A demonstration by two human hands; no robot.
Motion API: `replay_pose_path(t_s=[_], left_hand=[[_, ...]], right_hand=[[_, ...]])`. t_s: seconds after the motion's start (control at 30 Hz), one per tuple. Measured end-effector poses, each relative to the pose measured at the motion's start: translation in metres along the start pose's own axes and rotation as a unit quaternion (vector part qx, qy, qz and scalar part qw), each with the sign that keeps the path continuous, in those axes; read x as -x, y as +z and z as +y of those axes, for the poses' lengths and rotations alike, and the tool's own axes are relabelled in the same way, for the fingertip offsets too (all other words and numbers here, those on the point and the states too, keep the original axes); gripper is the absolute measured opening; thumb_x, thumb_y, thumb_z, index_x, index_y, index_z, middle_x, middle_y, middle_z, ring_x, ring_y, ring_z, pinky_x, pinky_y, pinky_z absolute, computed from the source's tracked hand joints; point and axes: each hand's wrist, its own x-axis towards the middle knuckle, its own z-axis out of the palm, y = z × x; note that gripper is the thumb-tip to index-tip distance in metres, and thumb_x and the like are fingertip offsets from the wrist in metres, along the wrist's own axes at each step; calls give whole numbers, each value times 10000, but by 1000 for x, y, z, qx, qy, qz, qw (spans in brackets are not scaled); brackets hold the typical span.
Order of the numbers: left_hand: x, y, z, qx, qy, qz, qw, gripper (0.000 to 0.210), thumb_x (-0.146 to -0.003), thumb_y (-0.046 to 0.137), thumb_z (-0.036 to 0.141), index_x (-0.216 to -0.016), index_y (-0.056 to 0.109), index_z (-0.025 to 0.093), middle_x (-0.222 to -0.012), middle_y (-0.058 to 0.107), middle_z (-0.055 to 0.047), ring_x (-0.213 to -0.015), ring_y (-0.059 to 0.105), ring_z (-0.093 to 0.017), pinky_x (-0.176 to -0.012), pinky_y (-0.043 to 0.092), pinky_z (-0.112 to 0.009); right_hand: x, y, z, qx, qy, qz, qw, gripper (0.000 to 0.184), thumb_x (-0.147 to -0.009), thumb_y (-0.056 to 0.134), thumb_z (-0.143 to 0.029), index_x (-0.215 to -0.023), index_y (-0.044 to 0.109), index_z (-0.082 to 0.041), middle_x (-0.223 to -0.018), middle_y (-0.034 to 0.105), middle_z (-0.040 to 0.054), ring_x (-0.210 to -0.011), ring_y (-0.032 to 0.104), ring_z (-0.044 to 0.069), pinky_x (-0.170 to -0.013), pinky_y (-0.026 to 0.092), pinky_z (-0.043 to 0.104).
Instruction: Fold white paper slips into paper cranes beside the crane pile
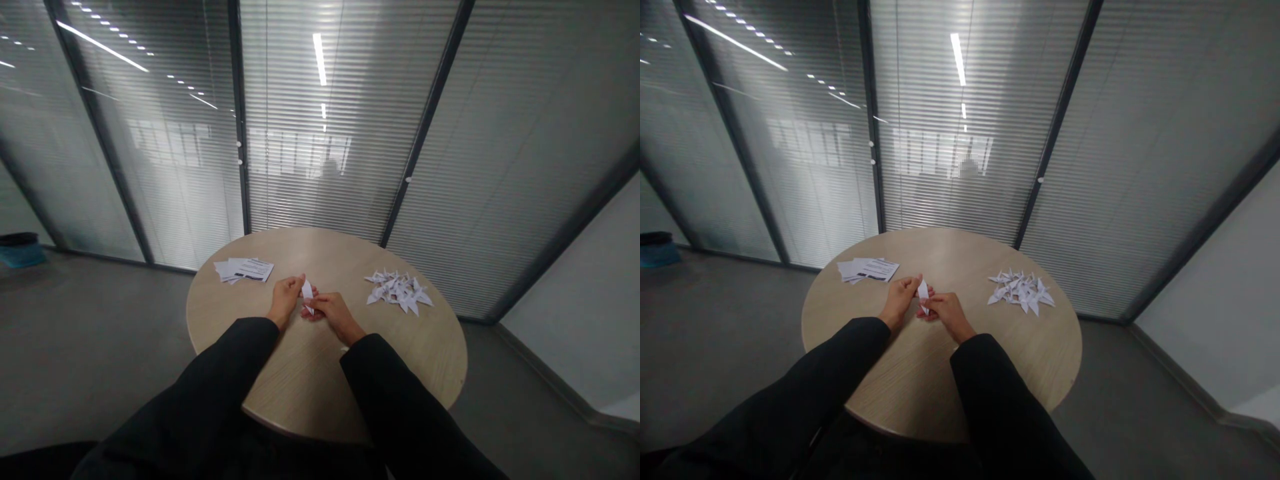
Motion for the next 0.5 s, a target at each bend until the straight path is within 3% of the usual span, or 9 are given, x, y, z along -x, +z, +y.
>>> replay_pose_path(t_s=[0.17,0.33,0.5], left_hand=[[1,0,2,25,-3,-67,997,477,-640,687,586,-689,661,113,-672,683,-90,-634,629,-173,-642,474,-275],[5,3,1,22,-28,-143,989,401,-581,776,455,-757,708,101,-634,651,-41,-543,531,-108,-552,398,-227],[4,0,-3,46,-45,-126,990,381,-586,777,433,-767,726,102,-638,660,-48,-546,527,-110,-553,387,-231]], right_hand=[[0,-5,2,4,-1,19,1000,325,-606,785,-424,-679,711,-116,-666,705,89,-632,681,185,-582,546,269],[0,-10,1,-6,-41,51,998,296,-639,740,-428,-698,717,-139,-721,714,67,-712,675,196,-667,543,303],[-2,-11,2,29,-34,18,999,285,-626,730,-398,-765,706,-150,-789,717,65,-769,673,196,-651,519,284]])
